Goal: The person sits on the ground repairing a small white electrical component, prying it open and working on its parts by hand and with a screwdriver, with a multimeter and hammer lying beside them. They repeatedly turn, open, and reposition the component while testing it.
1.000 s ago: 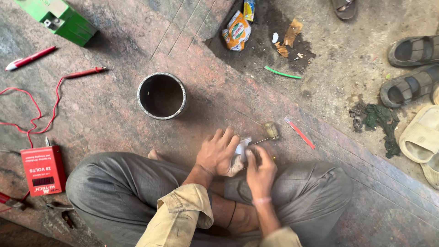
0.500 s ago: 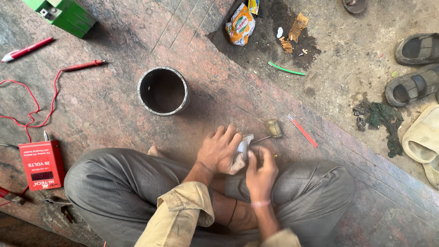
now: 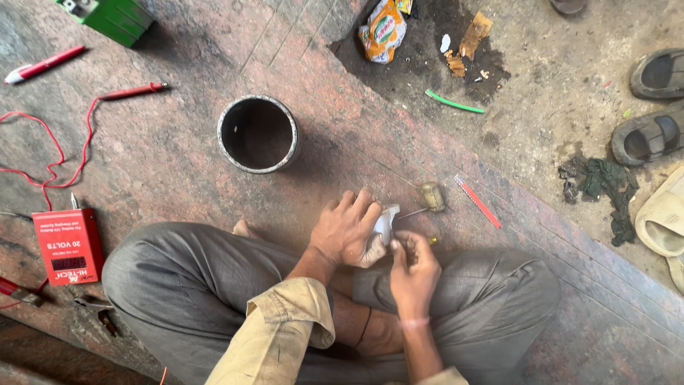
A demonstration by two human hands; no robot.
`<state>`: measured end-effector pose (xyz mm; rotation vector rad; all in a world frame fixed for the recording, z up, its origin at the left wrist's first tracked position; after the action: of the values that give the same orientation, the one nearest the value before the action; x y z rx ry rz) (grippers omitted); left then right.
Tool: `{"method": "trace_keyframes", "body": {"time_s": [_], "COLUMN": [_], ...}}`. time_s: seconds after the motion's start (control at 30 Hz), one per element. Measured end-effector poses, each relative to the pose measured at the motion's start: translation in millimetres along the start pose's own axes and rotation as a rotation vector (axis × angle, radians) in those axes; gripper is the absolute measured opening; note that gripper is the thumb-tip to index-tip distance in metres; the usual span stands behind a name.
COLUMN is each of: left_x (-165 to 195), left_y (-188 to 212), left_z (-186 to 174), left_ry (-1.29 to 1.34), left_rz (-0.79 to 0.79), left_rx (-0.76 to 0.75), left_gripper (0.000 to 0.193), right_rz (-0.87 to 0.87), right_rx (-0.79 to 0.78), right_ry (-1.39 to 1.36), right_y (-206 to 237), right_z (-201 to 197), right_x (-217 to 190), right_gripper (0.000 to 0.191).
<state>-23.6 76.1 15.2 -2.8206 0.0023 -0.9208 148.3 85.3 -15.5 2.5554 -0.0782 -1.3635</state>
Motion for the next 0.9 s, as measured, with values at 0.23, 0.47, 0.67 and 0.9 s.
{"method": "trace_keyframes", "body": {"time_s": [0.23, 0.47, 0.67, 0.9], "left_x": [-3, 1, 0, 1], "left_y": [1, 2, 3, 2], "left_z": [4, 8, 10, 6], "left_ry": [-0.033, -0.011, -0.032, -0.013], "left_rz": [-0.030, 0.040, 0.026, 0.036], "left_rx": [-0.008, -0.036, -0.036, -0.018], "left_gripper": [0.059, 0.058, 0.054, 0.058], "right_rz": [-0.118, -0.079, -0.145, -0.047], "right_rx": [-0.020, 0.001, 0.046, -0.011], "right_ry": [-0.035, 0.048, 0.057, -0.042], "right_y": [-32, -9, -26, -6], "right_z": [12, -1, 7, 3], "right_x": [-9, -19, -28, -18], "right_gripper": [0.013, 0.013, 0.010, 0.011]}}
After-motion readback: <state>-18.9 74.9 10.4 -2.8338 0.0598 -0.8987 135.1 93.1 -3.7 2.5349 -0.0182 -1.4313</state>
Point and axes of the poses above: each hand's wrist, its own y-axis away from the middle knuckle, its own z-axis out of the palm, x = y × z, the point moved 9 cm from there along -y, towards the middle knuckle, and after that the axes turned 4 degrees about y, right-handed, at the moved point
